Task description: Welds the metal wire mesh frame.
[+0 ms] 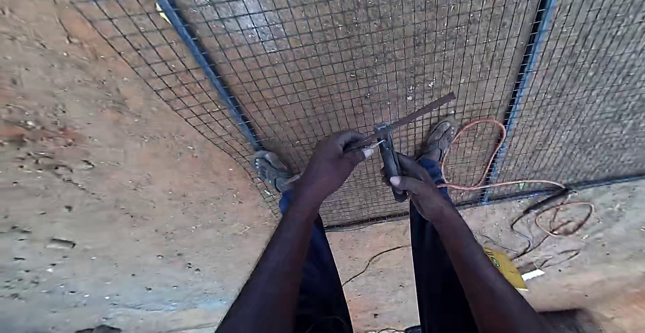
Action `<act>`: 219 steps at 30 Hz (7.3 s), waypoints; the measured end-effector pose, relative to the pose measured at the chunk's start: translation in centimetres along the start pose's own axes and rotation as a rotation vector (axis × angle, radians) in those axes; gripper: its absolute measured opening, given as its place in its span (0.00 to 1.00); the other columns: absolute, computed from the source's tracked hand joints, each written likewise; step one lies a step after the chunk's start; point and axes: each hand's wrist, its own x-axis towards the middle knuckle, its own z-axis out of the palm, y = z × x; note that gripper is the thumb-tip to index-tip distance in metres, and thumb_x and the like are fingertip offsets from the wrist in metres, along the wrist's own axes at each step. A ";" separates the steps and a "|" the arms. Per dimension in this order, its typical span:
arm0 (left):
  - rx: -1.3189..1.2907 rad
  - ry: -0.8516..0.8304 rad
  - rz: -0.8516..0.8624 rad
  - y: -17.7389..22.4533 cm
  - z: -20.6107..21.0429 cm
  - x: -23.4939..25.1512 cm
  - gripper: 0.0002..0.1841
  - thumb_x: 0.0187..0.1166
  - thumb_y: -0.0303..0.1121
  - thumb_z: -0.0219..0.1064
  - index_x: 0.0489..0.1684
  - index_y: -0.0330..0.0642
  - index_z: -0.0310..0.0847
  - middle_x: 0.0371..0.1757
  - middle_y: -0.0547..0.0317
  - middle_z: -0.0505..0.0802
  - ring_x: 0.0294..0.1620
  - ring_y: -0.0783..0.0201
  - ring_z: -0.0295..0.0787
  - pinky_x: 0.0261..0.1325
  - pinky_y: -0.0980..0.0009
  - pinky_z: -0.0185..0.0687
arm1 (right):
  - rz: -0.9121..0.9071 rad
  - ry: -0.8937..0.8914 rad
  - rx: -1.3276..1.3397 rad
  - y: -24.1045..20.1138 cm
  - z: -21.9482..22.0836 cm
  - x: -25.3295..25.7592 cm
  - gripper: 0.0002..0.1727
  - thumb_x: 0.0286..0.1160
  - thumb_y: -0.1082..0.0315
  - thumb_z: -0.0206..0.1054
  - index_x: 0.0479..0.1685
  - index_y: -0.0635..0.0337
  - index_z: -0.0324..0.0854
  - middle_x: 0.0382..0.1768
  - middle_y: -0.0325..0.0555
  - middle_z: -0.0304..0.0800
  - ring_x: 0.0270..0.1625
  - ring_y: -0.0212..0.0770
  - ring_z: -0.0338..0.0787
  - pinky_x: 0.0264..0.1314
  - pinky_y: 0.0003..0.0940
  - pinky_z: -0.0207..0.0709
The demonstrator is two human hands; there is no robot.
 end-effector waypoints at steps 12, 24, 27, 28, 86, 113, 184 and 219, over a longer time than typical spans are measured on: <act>0.025 -0.055 0.081 1.4 0.1 1.9 0.07 0.85 0.38 0.68 0.49 0.50 0.90 0.32 0.63 0.90 0.28 0.66 0.84 0.32 0.66 0.82 | -0.013 0.037 0.253 0.1 0.3 -0.2 0.47 0.70 0.35 0.70 0.86 0.53 0.65 0.59 0.49 0.86 0.56 0.41 0.88 0.64 0.43 0.83; 0.136 -0.088 0.105 2.1 1.2 2.8 0.09 0.87 0.42 0.65 0.48 0.51 0.88 0.28 0.64 0.88 0.25 0.65 0.82 0.29 0.63 0.80 | -0.037 0.133 0.288 -0.5 -0.1 0.2 0.43 0.78 0.31 0.58 0.68 0.66 0.77 0.35 0.56 0.86 0.30 0.47 0.89 0.34 0.45 0.89; 0.200 -0.071 0.093 2.5 0.9 3.0 0.08 0.87 0.42 0.64 0.47 0.52 0.88 0.30 0.64 0.87 0.27 0.65 0.82 0.32 0.61 0.80 | -0.036 0.186 0.266 -1.0 0.1 0.1 0.39 0.81 0.34 0.57 0.65 0.66 0.79 0.32 0.56 0.86 0.25 0.46 0.87 0.29 0.44 0.88; 0.231 -0.071 0.092 2.6 0.8 3.1 0.08 0.87 0.42 0.64 0.47 0.52 0.88 0.30 0.64 0.88 0.27 0.65 0.82 0.33 0.60 0.80 | -0.044 0.205 0.239 -1.2 0.3 0.1 0.37 0.82 0.36 0.58 0.65 0.66 0.80 0.31 0.56 0.86 0.24 0.46 0.87 0.28 0.44 0.88; -0.320 0.189 -0.236 -7.2 16.4 -1.0 0.17 0.92 0.49 0.55 0.45 0.47 0.81 0.29 0.58 0.92 0.14 0.59 0.75 0.17 0.63 0.69 | 0.034 1.186 -0.861 -11.4 -36.0 3.8 0.47 0.68 0.32 0.70 0.90 0.36 0.63 0.50 0.52 0.91 0.41 0.52 0.90 0.39 0.57 0.83; -0.249 0.204 -0.228 -7.2 15.6 -0.7 0.18 0.92 0.50 0.52 0.50 0.47 0.81 0.33 0.58 0.93 0.17 0.60 0.79 0.20 0.61 0.74 | 0.089 1.068 -1.248 -12.2 -35.6 2.9 0.48 0.67 0.30 0.68 0.92 0.31 0.60 0.63 0.60 0.87 0.58 0.62 0.89 0.55 0.68 0.82; -0.283 0.218 -0.212 -7.2 15.5 -0.6 0.17 0.92 0.50 0.53 0.46 0.47 0.81 0.30 0.58 0.91 0.14 0.60 0.73 0.16 0.64 0.67 | 0.047 1.095 -1.233 -11.1 -36.7 3.3 0.48 0.69 0.27 0.64 0.92 0.35 0.62 0.60 0.53 0.90 0.59 0.56 0.90 0.61 0.64 0.81; -0.302 0.221 -0.228 -7.2 15.1 -0.5 0.17 0.92 0.49 0.54 0.47 0.47 0.81 0.32 0.59 0.92 0.15 0.61 0.75 0.17 0.65 0.68 | -0.010 1.159 -1.286 -11.0 -36.0 3.5 0.46 0.73 0.27 0.60 0.92 0.37 0.61 0.57 0.53 0.90 0.55 0.54 0.91 0.56 0.62 0.83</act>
